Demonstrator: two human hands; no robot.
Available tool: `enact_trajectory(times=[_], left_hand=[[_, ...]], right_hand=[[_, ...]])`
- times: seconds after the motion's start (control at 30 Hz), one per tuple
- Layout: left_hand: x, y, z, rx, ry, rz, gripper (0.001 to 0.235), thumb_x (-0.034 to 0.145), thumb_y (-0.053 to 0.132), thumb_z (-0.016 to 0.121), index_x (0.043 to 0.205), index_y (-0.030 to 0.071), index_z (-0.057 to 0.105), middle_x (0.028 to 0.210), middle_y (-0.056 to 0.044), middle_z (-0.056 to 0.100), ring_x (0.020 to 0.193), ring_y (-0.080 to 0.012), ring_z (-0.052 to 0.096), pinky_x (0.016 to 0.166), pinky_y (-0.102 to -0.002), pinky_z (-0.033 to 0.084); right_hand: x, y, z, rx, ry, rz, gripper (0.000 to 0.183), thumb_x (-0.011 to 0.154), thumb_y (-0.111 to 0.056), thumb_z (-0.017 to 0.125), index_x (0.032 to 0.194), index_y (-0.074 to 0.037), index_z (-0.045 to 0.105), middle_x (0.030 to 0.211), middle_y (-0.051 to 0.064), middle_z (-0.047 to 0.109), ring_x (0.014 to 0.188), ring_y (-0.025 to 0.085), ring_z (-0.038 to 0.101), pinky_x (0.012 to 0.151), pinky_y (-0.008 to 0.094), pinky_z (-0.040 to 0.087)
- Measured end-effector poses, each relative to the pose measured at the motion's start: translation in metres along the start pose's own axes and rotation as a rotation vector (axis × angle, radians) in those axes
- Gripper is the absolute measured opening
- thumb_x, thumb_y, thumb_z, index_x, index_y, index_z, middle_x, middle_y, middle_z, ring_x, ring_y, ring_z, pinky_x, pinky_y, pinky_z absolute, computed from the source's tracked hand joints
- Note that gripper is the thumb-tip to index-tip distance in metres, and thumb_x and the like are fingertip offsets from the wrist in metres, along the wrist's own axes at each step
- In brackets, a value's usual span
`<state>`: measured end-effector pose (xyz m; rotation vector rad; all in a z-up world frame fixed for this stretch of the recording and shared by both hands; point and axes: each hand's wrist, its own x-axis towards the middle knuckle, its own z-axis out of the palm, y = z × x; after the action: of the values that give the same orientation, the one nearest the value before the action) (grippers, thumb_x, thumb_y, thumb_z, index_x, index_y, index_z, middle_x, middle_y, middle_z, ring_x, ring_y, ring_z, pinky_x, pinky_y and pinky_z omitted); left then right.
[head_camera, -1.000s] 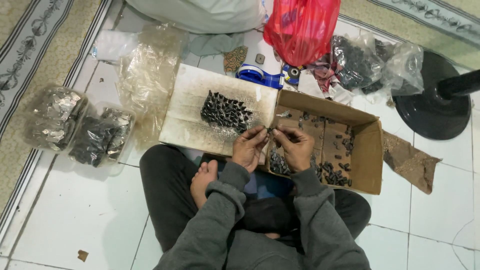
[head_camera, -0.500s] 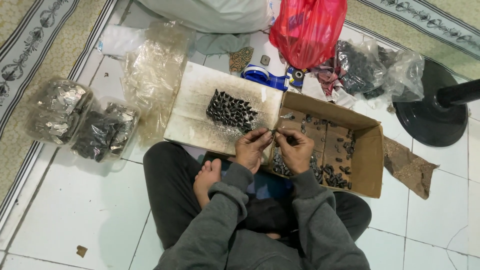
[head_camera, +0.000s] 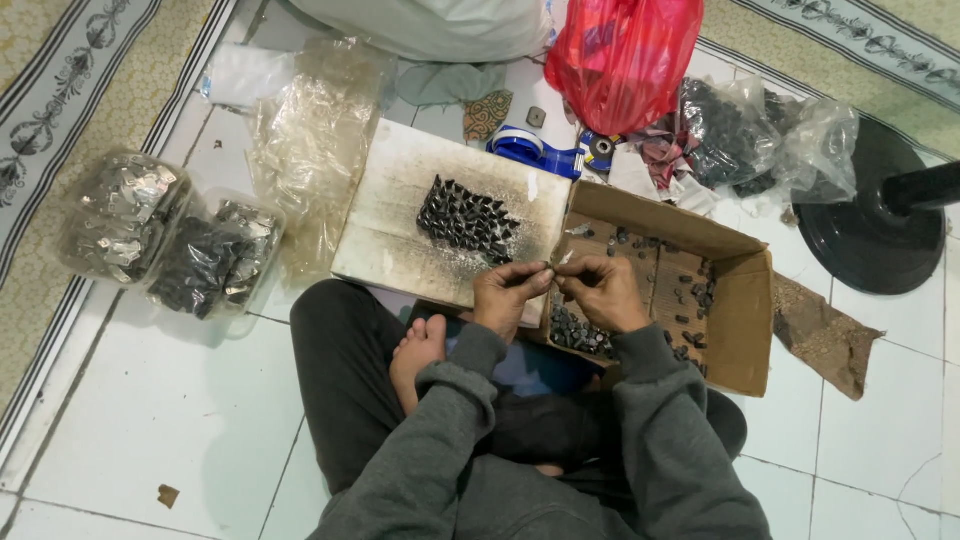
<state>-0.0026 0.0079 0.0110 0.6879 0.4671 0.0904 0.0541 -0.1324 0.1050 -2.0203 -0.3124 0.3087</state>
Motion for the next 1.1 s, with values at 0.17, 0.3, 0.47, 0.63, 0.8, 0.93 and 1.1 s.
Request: enact_trajectory(times=[0.17, 0.3, 0.47, 0.63, 0.8, 0.93, 1.1], left_hand=[[0.002, -0.001, 0.002, -0.053, 0.032, 0.019, 0.03, 0.08, -0.001, 0.092, 0.106, -0.008, 0.078, 0.096, -0.026, 0.075, 0.093, -0.032, 0.077, 0.083, -0.041, 0.07], [0.002, -0.003, 0.0, -0.03, 0.032, 0.027, 0.029, 0.08, 0.0, 0.092, 0.105, -0.007, 0.078, 0.097, -0.026, 0.075, 0.094, -0.0326, 0.076, 0.082, -0.042, 0.07], [0.001, -0.005, -0.001, -0.035, 0.027, 0.05, 0.027, 0.082, -0.001, 0.091, 0.105, -0.007, 0.078, 0.099, -0.027, 0.076, 0.097, -0.0336, 0.076, 0.084, -0.042, 0.069], [-0.002, -0.002, 0.001, -0.041, 0.025, 0.082, 0.027, 0.082, -0.001, 0.091, 0.105, -0.008, 0.078, 0.099, -0.026, 0.076, 0.098, -0.0339, 0.076, 0.083, -0.041, 0.07], [-0.006, -0.004, 0.001, -0.047, 0.039, 0.097, 0.027, 0.082, -0.001, 0.091, 0.104, -0.008, 0.078, 0.099, -0.027, 0.076, 0.096, -0.0333, 0.076, 0.083, -0.041, 0.07], [-0.007, 0.0, 0.003, -0.036, 0.056, 0.079, 0.026, 0.085, 0.001, 0.09, 0.105, -0.008, 0.077, 0.101, -0.028, 0.076, 0.098, -0.0337, 0.075, 0.083, -0.039, 0.07], [-0.014, 0.015, 0.008, 0.082, 0.017, 0.086, 0.027, 0.083, 0.002, 0.092, 0.104, -0.006, 0.079, 0.1, -0.029, 0.076, 0.094, -0.0314, 0.077, 0.081, -0.039, 0.07]], right_hand=[[0.002, 0.019, -0.002, 0.152, 0.03, -0.021, 0.014, 0.089, 0.004, 0.079, 0.103, 0.006, 0.08, 0.076, 0.026, 0.075, 0.067, 0.028, 0.075, 0.062, 0.042, 0.062], [-0.005, 0.023, 0.004, 0.176, 0.086, 0.002, 0.015, 0.094, -0.004, 0.081, 0.102, 0.008, 0.078, 0.072, 0.025, 0.073, 0.062, 0.027, 0.073, 0.057, 0.04, 0.062], [-0.007, 0.024, 0.011, 0.093, 0.14, -0.005, 0.012, 0.096, -0.005, 0.078, 0.099, 0.008, 0.078, 0.07, 0.022, 0.072, 0.06, 0.025, 0.071, 0.057, 0.038, 0.06], [-0.009, 0.025, 0.015, 0.079, 0.175, -0.01, 0.013, 0.099, -0.004, 0.074, 0.099, 0.008, 0.076, 0.069, 0.02, 0.07, 0.06, 0.023, 0.068, 0.057, 0.038, 0.057], [-0.014, 0.007, 0.018, -0.101, 0.177, -0.018, 0.011, 0.098, -0.007, 0.075, 0.095, 0.003, 0.076, 0.069, 0.019, 0.069, 0.064, 0.022, 0.066, 0.058, 0.039, 0.053], [-0.015, 0.012, 0.023, -0.118, 0.188, -0.056, 0.015, 0.104, -0.008, 0.066, 0.101, 0.003, 0.074, 0.074, 0.024, 0.069, 0.068, 0.032, 0.07, 0.057, 0.043, 0.053], [-0.01, 0.01, 0.015, -0.318, 0.143, -0.091, 0.01, 0.1, -0.008, 0.068, 0.097, -0.001, 0.075, 0.073, 0.022, 0.071, 0.069, 0.041, 0.072, 0.054, 0.045, 0.053]])
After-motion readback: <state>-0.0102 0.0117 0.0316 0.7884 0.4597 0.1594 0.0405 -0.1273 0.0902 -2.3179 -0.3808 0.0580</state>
